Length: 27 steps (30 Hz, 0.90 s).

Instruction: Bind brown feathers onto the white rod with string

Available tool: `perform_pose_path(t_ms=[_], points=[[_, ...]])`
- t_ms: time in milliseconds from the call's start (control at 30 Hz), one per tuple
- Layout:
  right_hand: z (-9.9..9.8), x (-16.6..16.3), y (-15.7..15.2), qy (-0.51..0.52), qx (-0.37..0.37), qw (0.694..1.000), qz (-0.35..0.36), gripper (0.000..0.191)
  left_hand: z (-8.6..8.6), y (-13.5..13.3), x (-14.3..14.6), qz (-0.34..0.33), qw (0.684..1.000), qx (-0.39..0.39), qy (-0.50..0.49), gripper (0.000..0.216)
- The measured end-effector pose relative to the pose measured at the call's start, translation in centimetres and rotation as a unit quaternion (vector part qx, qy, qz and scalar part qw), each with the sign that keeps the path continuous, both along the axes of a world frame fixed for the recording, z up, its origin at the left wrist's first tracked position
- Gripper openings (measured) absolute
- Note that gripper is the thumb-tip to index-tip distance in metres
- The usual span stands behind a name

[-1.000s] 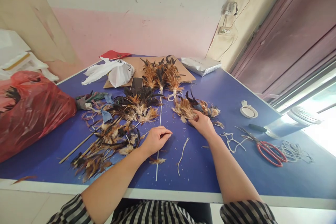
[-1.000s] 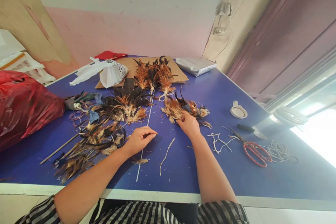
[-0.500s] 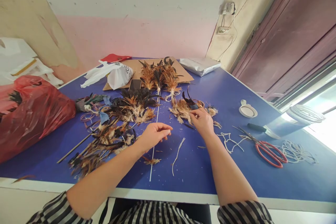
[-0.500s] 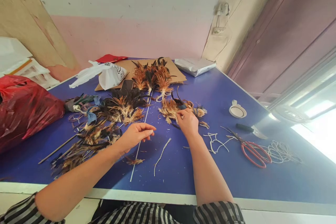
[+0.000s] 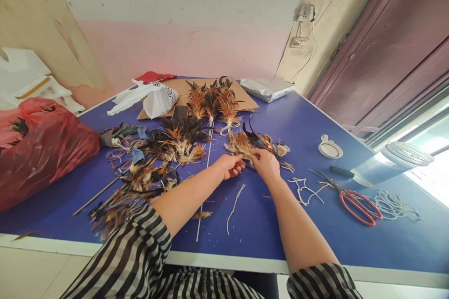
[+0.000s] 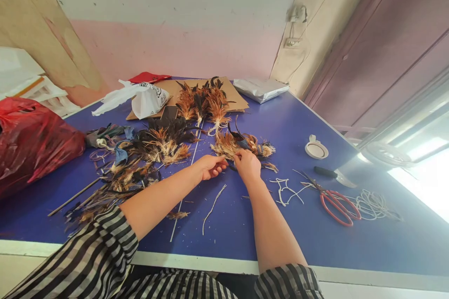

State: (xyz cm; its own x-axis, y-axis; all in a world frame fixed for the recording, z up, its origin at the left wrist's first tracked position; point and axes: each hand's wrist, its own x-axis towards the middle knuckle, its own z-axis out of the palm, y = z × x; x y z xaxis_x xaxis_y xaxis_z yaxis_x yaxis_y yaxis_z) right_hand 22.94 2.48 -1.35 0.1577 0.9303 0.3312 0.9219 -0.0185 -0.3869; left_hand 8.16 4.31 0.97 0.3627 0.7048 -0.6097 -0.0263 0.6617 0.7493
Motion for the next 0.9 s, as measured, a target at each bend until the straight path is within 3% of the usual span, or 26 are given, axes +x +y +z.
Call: perform_pose_path(t_ms=[167,367,567,767,833,900], points=[[-0.2,0.0,0.2,0.079,-0.017,0.997,-0.005,0.022,-0.8,1.0,1.9,0.027,0.998,-0.043,-0.024,0.026],[-0.7,0.0,0.5,0.124,0.007,0.992,0.005,0.019,-1.3,1.3,2.5,0.038,0.998,-0.041,-0.009,0.022],[-0.4,-0.3,0.4,0.088,0.085,0.993,0.002,0.018,-0.9,0.0,0.0,0.012,0.999,0.029,0.026,0.011],[0.9,-1.2,-0.4,0.102,0.152,0.982,0.043,0.017,-0.6,-1.0,-3.4,0.022,0.994,0.101,0.021,0.018],[1.5,-1.8,-0.8,0.146,0.147,0.976,0.07,0.018,-0.6,-1.5,-4.2,0.016,0.992,0.121,0.006,0.02],[2.2,-2.4,-1.2,0.213,0.091,0.966,0.118,0.022,-0.7,-2.2,-4.8,-0.003,0.989,0.147,-0.006,0.02]])
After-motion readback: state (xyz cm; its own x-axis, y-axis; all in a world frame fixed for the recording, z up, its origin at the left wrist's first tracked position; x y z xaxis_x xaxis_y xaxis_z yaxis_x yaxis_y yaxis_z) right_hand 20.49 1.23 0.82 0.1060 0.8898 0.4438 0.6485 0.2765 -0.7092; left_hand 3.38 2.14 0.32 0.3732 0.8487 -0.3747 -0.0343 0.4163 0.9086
